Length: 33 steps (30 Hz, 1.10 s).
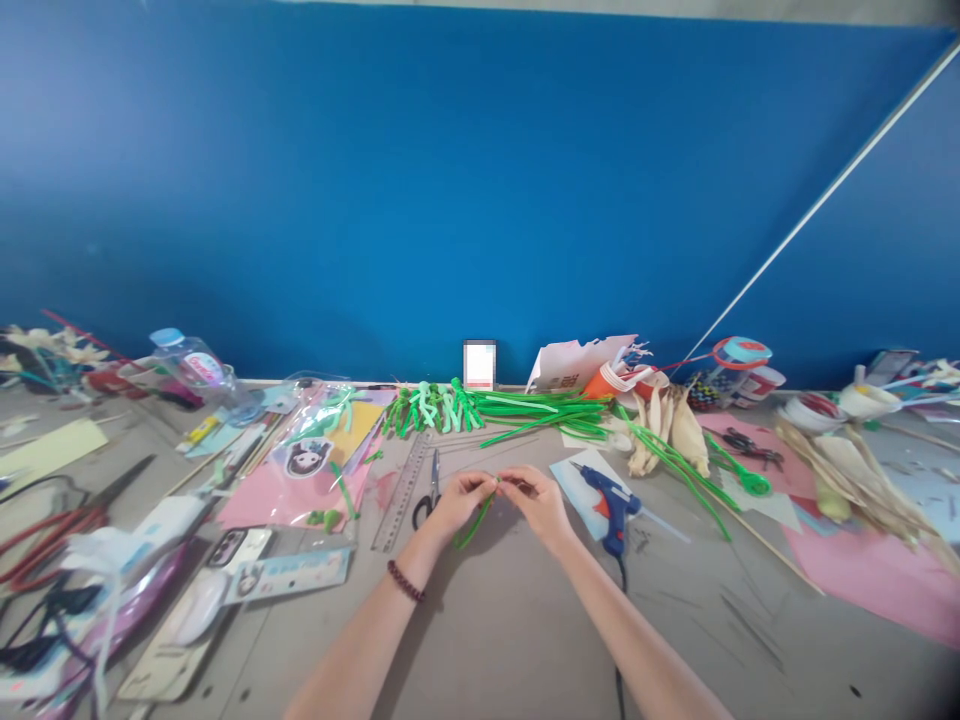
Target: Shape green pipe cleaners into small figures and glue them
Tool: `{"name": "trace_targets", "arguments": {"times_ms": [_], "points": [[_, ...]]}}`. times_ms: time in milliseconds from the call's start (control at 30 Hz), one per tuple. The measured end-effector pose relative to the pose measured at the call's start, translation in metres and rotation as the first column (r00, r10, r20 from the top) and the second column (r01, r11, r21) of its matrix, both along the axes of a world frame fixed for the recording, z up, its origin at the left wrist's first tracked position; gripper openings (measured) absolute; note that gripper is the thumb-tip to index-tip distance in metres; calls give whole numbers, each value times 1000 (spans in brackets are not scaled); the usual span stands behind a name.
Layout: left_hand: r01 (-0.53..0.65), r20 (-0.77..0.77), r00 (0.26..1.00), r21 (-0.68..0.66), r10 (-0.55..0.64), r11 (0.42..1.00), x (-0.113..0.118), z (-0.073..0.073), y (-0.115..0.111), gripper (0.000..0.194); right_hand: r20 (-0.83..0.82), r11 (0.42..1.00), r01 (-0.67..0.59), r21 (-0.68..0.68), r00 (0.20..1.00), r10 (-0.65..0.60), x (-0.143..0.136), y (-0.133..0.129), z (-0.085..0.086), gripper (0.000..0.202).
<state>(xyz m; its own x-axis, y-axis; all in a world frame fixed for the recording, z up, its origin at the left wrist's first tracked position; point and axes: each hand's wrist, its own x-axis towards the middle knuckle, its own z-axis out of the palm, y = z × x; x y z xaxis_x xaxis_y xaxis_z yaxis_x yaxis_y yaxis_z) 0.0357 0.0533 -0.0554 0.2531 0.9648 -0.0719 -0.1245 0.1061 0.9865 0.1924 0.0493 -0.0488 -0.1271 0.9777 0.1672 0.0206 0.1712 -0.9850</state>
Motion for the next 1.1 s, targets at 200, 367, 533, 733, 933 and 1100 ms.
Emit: {"name": "trace_targets", "arguments": {"times_ms": [200, 367, 533, 733, 933, 1100], "points": [[-58, 43, 997, -5, 58, 998, 4, 2, -1, 42, 164, 957, 63, 282, 980, -113, -3, -5, 0, 17], [-59, 33, 998, -9, 59, 998, 4, -1, -1, 39, 185, 965, 52, 259, 977, -102, -2, -3, -5, 16], [-32, 30, 999, 4, 32, 999, 3, -1, -1, 38, 174, 970, 27, 240, 982, -70, -2, -3, -7, 16], [-30, -64, 997, 63, 34, 998, 2, -2, 1, 39, 70, 997, -9, 72, 998, 4, 1, 2, -8, 17], [-3, -186, 982, 168, 35, 986, 2, -5, 1, 39, 0, 978, -168, -121, 986, 170, 13, 13, -9, 24], [90, -93, 992, 62, -84, 994, 1, -8, 1, 41, -81, 988, -135, -70, 988, 129, 11, 12, -6, 17]]}}
